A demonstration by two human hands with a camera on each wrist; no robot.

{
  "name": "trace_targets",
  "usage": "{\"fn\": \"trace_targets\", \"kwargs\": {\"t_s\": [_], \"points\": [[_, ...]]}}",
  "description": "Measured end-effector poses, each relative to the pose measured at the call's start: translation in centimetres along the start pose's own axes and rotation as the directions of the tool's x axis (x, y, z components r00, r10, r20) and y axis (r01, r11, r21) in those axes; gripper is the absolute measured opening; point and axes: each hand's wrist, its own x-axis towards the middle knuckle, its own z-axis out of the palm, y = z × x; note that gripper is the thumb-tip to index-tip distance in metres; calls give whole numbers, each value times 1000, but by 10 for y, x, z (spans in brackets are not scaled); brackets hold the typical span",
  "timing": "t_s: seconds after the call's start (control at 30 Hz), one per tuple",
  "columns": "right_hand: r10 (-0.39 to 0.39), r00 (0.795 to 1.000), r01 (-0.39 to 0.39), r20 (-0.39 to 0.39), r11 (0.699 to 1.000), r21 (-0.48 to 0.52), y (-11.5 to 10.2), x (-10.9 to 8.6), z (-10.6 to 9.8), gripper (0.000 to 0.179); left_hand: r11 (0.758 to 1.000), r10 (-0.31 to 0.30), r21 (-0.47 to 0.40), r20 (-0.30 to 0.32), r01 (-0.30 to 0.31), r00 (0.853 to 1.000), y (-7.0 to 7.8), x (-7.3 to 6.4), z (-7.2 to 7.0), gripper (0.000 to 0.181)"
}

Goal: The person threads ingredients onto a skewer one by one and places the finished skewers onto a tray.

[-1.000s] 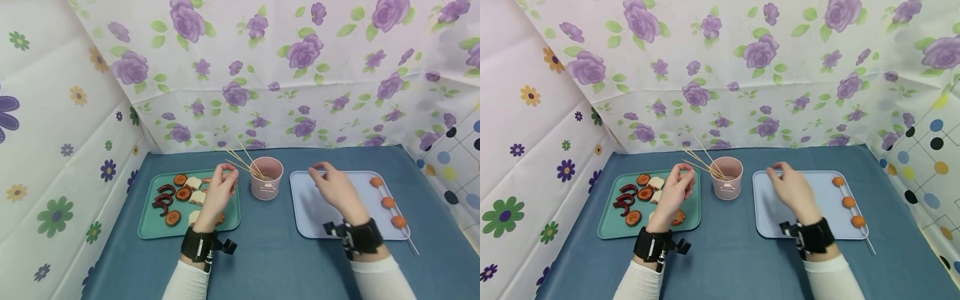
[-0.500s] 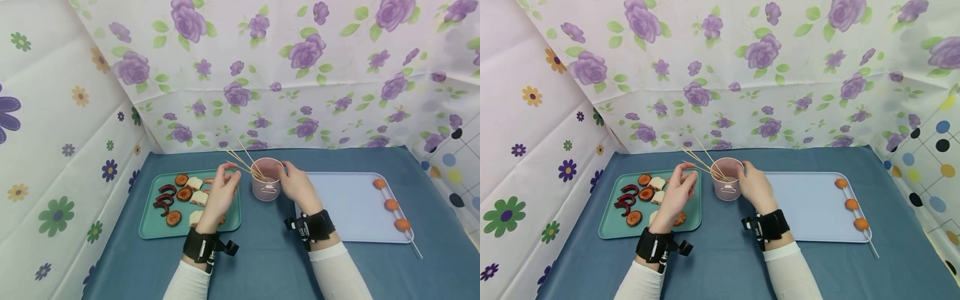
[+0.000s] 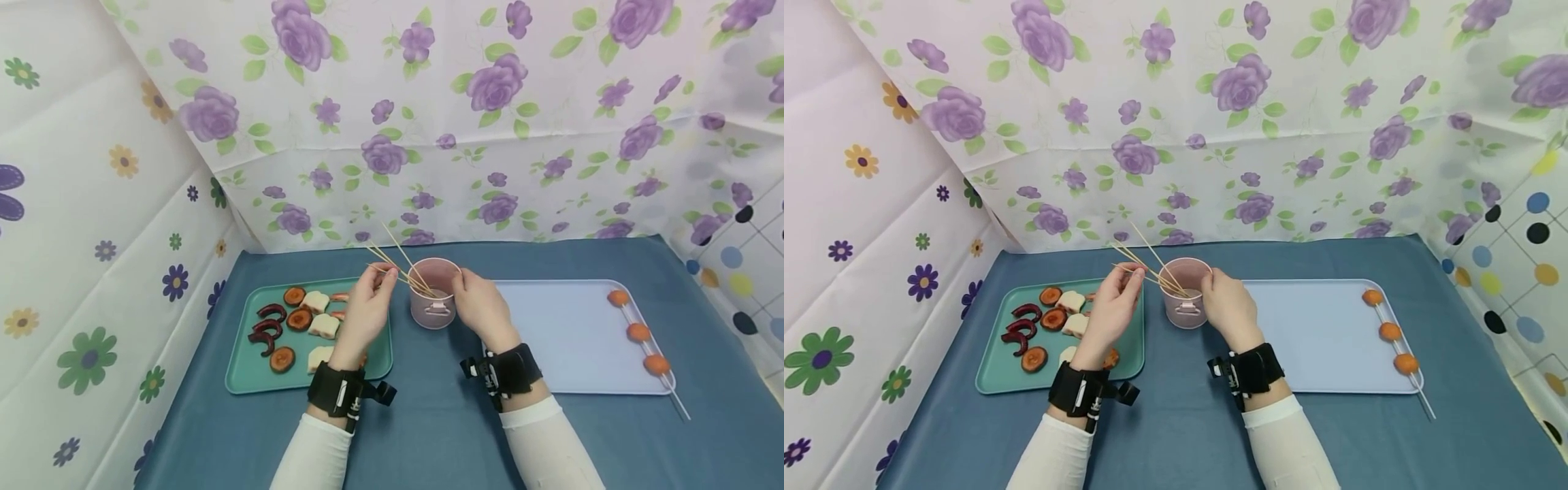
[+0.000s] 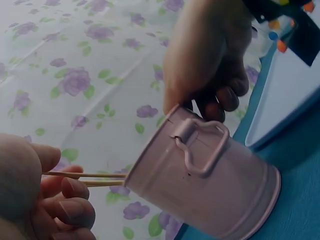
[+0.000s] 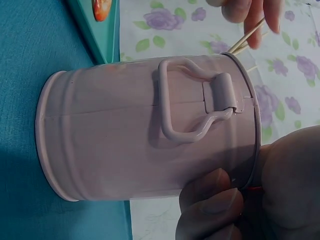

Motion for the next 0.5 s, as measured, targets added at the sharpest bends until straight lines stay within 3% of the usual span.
{"fn": "trace_targets", "kwargs": {"t_s": [0.17,0.5], "points": [[5,1000,-5,-2,1000,-16,-1,1,0,55,994,36,108,-5,-35,999,-2,6,6,38],[17,1000,-18,-22,999,-26,-1,1,0,54,997,43,63,22,-45,999,-3,5,11,40]]}}
